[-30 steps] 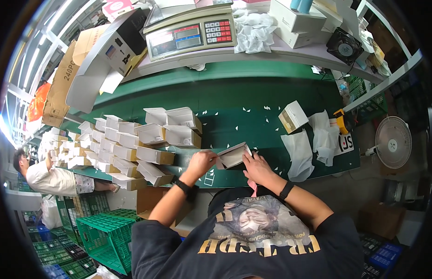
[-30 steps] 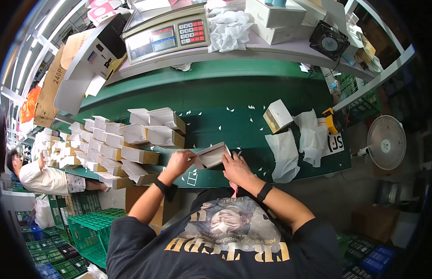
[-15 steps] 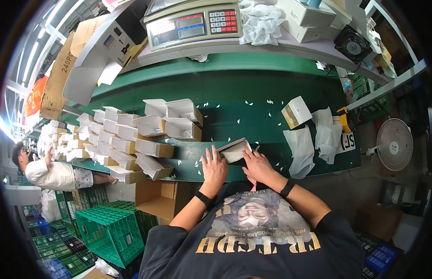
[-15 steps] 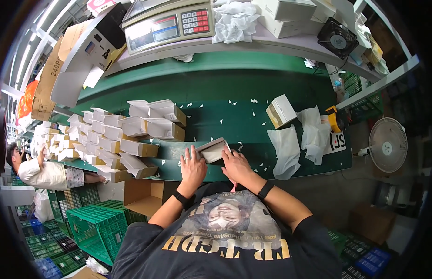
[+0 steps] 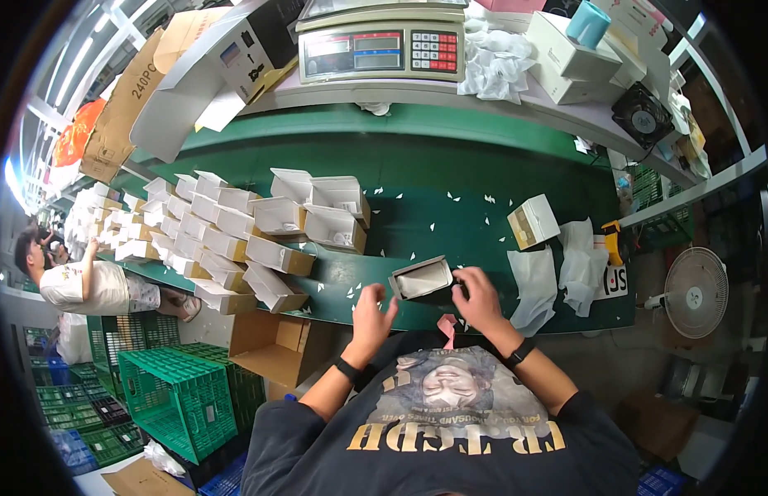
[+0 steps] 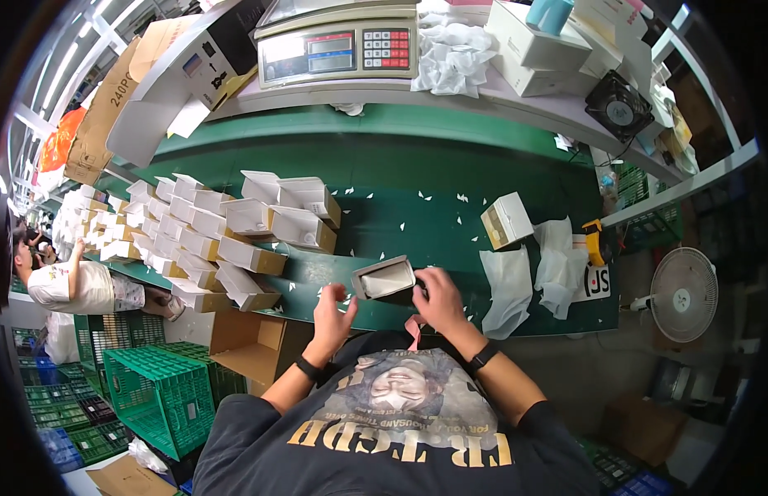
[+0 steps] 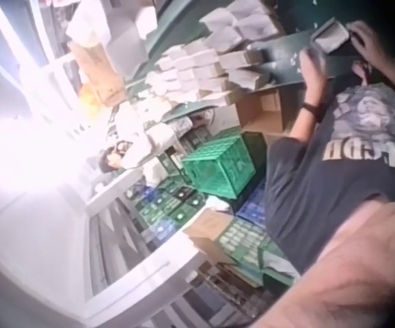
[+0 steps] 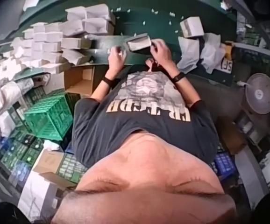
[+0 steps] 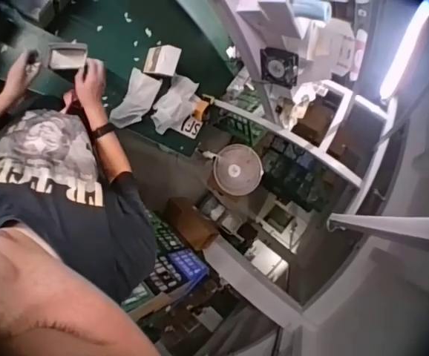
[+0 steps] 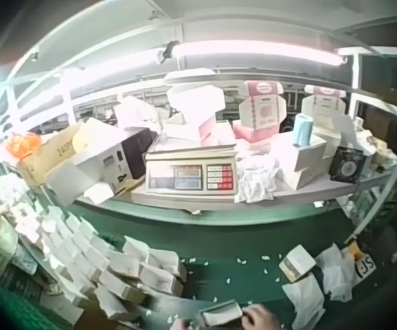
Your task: The person picks up white pouches from a green crate and places them on a table. The person then inserts the pouches into small boxes, folds the box flaps closed, and stacks the finished boxes on the table.
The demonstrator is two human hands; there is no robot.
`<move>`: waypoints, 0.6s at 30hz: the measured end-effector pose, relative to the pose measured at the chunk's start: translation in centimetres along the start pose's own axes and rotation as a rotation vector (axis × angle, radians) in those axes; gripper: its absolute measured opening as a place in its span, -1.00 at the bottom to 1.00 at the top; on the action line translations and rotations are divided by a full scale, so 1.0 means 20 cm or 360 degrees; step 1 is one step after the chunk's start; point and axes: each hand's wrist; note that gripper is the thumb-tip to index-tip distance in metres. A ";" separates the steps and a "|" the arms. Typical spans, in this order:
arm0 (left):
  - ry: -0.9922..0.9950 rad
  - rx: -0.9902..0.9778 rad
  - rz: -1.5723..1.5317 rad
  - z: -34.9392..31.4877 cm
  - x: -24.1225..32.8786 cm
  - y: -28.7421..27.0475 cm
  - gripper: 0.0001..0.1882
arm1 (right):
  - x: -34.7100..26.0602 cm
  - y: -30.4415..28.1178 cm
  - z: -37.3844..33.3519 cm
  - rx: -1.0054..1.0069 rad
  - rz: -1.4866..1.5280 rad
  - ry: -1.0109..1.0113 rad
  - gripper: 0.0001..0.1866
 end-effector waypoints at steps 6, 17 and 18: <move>0.0433 -0.0219 0.0150 0.07 0.03 0.06 -0.65 | 0.09 0.01 0.11 -0.0106 0.0472 0.0198 -0.73; -0.0090 -0.0721 -0.0521 0.14 -0.14 0.17 -0.51 | 0.12 -0.03 0.16 -0.0429 0.0230 0.0179 -0.71; -0.0197 -0.0842 -0.0556 0.16 -0.14 0.17 -0.46 | 0.12 -0.04 0.17 -0.0506 0.0310 0.0389 -0.68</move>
Point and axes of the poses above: each hand's wrist, its own z-axis towards the middle knuckle, its own y-axis out of the palm, x = y × z, and after that the axes turned 14 degrees about z, right-handed
